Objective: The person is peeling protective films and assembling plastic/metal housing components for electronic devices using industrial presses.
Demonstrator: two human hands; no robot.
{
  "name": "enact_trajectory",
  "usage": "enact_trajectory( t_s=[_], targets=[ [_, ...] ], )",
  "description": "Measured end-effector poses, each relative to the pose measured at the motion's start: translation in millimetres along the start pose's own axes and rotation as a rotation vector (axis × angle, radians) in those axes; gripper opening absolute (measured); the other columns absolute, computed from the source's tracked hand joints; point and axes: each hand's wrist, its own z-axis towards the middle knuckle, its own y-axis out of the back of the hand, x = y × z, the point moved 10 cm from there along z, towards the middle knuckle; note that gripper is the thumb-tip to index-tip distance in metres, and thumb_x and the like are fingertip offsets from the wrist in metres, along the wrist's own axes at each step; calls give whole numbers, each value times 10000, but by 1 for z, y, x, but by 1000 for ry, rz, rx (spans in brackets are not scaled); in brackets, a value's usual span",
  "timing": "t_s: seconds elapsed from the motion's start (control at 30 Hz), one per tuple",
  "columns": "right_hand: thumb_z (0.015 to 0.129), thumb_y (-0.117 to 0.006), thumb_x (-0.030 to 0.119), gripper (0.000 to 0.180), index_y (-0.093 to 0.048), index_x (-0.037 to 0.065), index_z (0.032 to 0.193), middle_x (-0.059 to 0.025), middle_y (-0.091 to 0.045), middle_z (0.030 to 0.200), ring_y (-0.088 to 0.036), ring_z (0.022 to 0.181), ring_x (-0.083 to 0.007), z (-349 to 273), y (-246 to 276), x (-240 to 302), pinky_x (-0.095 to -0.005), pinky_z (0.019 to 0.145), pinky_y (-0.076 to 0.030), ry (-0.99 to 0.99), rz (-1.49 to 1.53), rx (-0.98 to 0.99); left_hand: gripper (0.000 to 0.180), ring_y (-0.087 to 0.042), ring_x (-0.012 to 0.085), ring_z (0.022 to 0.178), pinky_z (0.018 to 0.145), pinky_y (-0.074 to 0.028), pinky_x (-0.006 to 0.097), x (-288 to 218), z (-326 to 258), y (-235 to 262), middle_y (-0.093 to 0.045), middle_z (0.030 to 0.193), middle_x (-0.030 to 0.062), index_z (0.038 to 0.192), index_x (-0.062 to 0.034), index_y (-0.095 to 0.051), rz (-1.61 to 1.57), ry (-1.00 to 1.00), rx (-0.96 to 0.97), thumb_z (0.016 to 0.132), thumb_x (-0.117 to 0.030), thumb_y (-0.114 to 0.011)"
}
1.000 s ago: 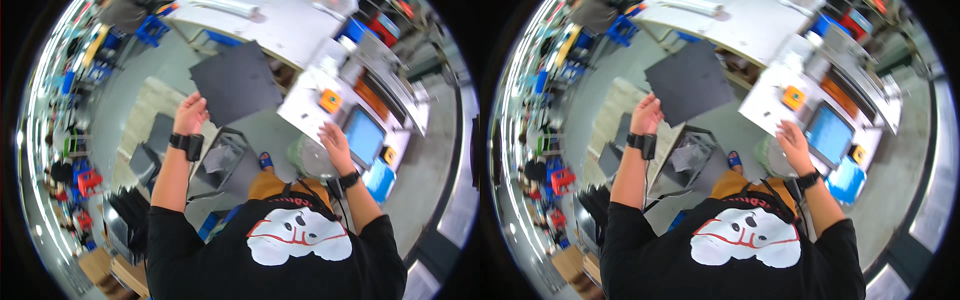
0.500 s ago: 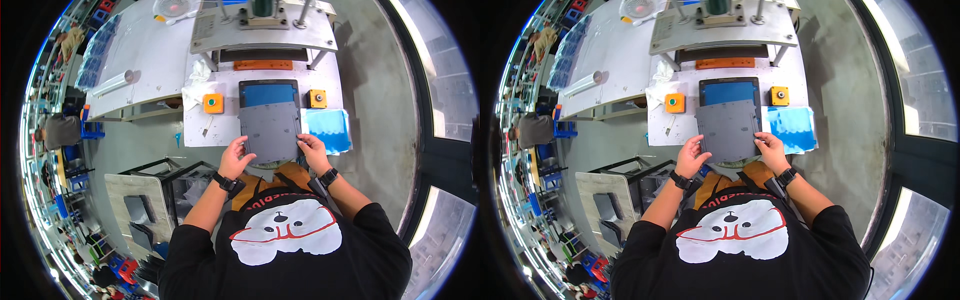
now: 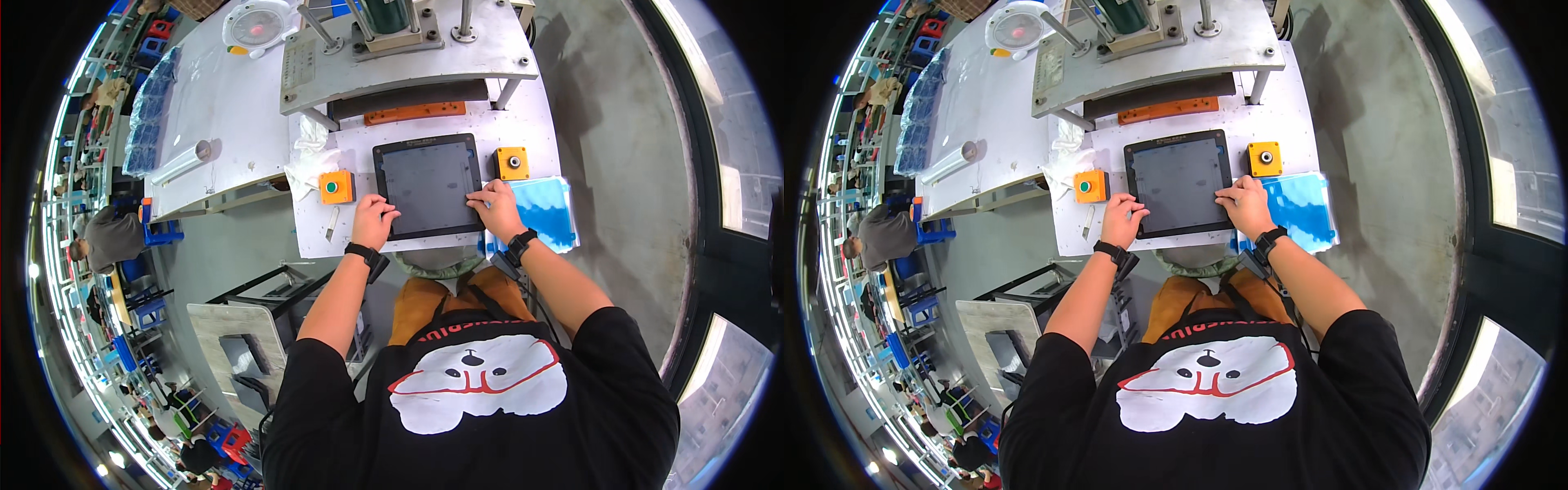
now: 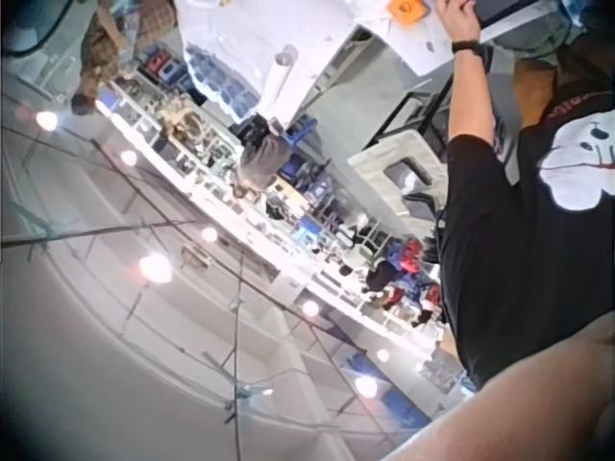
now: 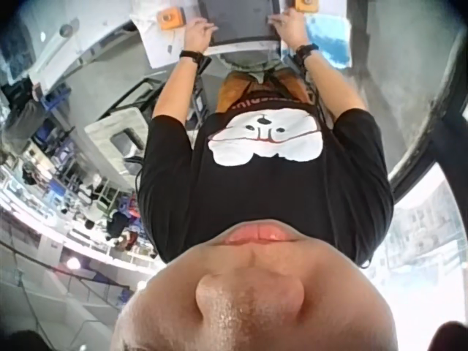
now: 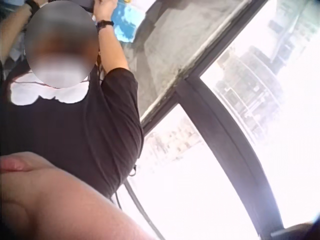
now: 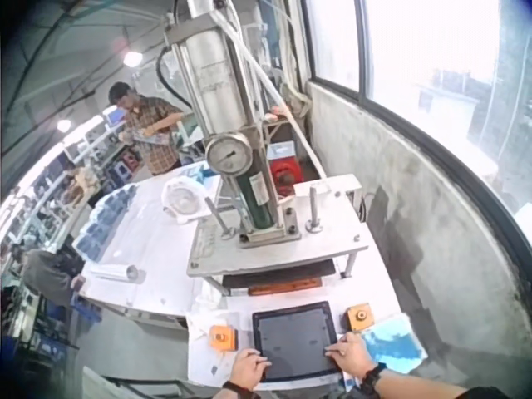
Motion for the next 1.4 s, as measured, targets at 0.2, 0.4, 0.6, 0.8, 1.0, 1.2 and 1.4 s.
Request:
enact_trajectory(
  t_s=[0.2,0.4,0.6,0.8,1.0,1.2,1.4],
  targets=[
    [743,-768,191,131,-773,170,872,-46,-553,858,-531,881,-267,-1,-9,-5,-373,781,-427,-82,-79,-1,167,-574,301,908,795,-474,375,11,7,-7,-578,964,112,797,-15,-672,15,-8,36,715,-101,-790],
    [744,-761,169,253,-738,140,994,-66,-577,984,-531,969,-287,4,-14,0,-400,862,-431,-58,-110,92,321,-526,319,1026,881,-435,424,-3,13,-4,-549,1087,99,961,-68,-650,101,-53,162,693,-157,-803],
    [769,-737,205,579,-547,91,1304,-123,-409,1434,-310,1380,-336,20,-24,34,-474,1137,-260,172,-434,306,778,-268,383,1387,1108,-263,520,-47,37,-28,-342,1475,116,1334,-144,-499,305,-256,469,660,-348,-831],
    [763,-740,283,648,-516,57,1328,-160,-347,1490,-269,1408,-355,38,-21,45,-503,1155,-213,171,-383,412,1030,-154,416,1434,1143,-136,603,-47,55,-48,-219,1555,130,1460,-187,-365,493,-356,642,607,-547,-815],
    [820,-620,509,831,-369,-8,1420,-251,-280,1508,-214,1418,-428,44,-74,73,-529,1160,-149,434,-382,349,1160,-38,466,1442,1123,-58,654,-36,52,-80,-100,1590,173,1502,-140,-285,584,-459,782,603,-751,-690],
    [869,-528,560,851,-305,-10,1461,-248,-239,1531,-158,1436,-429,41,-91,68,-540,1167,-97,391,-486,440,1174,12,447,1453,1125,-23,646,-25,51,-84,-71,1598,156,1521,-151,-237,582,-405,834,621,-768,-670],
    [864,-529,577,876,-291,-16,1464,-243,-234,1535,-158,1439,-422,41,-89,69,-530,1169,-107,387,-486,424,1172,24,432,1459,1132,-17,635,-25,51,-87,-59,1600,153,1527,-167,-221,623,-380,847,625,-768,-667]
  ],
)
